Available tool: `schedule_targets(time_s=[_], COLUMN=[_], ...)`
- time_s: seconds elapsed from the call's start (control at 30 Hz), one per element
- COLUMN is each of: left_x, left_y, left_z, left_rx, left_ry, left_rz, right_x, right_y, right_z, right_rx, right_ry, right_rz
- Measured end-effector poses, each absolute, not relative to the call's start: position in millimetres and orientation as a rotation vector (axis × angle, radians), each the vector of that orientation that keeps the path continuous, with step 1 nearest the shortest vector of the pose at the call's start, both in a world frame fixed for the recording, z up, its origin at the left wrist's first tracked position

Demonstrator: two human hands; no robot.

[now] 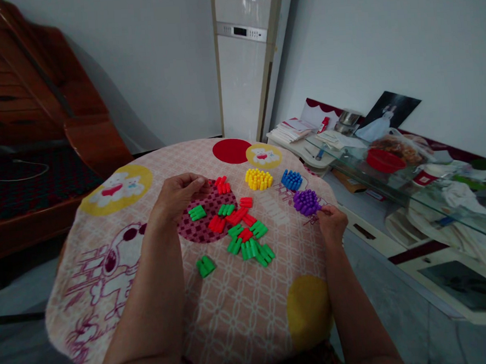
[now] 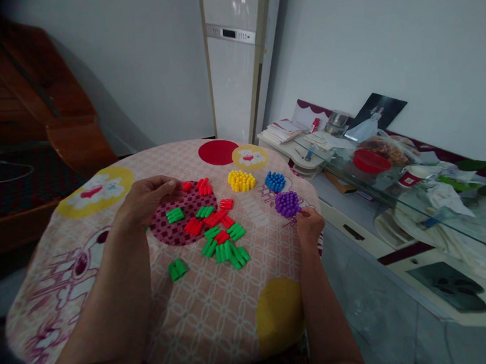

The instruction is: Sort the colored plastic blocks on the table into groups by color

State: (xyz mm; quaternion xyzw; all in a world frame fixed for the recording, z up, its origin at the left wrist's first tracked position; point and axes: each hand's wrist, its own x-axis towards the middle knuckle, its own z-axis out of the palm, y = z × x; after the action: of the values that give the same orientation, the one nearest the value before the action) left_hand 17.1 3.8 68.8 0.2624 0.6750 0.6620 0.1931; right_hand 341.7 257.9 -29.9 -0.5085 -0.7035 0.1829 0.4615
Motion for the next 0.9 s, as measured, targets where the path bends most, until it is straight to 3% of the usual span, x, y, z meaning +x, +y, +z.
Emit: schedule_targets(time_s=[0.27,0.5,0.6,0.7,0.8,0.9], left_x=[4,-14,-22,-33,-47,-58], left_y=[-14,-18,-23,-36,-57,-73], left_z=[65,47,39,33,29,25], left_rx=[0.706,0.652,0.696,0.64,0.506,0.495], left_ry=[1.888,2.079,2.534,2.962,2.991,2.828], left_rz=[1.937,1.918,1.64,1.139,0.656,0.416], right_x=[344,294,265,240,217,198], right_y=[237,197,185,183,190,196], right_z=[-10,17,13,3,-6,-13], right_rx=[-1.22,-0.842,-0.714,-0.67,-0.724,-0.771], right_ry=[-1.735,-1.962,-2.182,-2.348,-2.431,-2.475], right_rz=[0.279,0.494,0.6,0.608,0.582,0.635])
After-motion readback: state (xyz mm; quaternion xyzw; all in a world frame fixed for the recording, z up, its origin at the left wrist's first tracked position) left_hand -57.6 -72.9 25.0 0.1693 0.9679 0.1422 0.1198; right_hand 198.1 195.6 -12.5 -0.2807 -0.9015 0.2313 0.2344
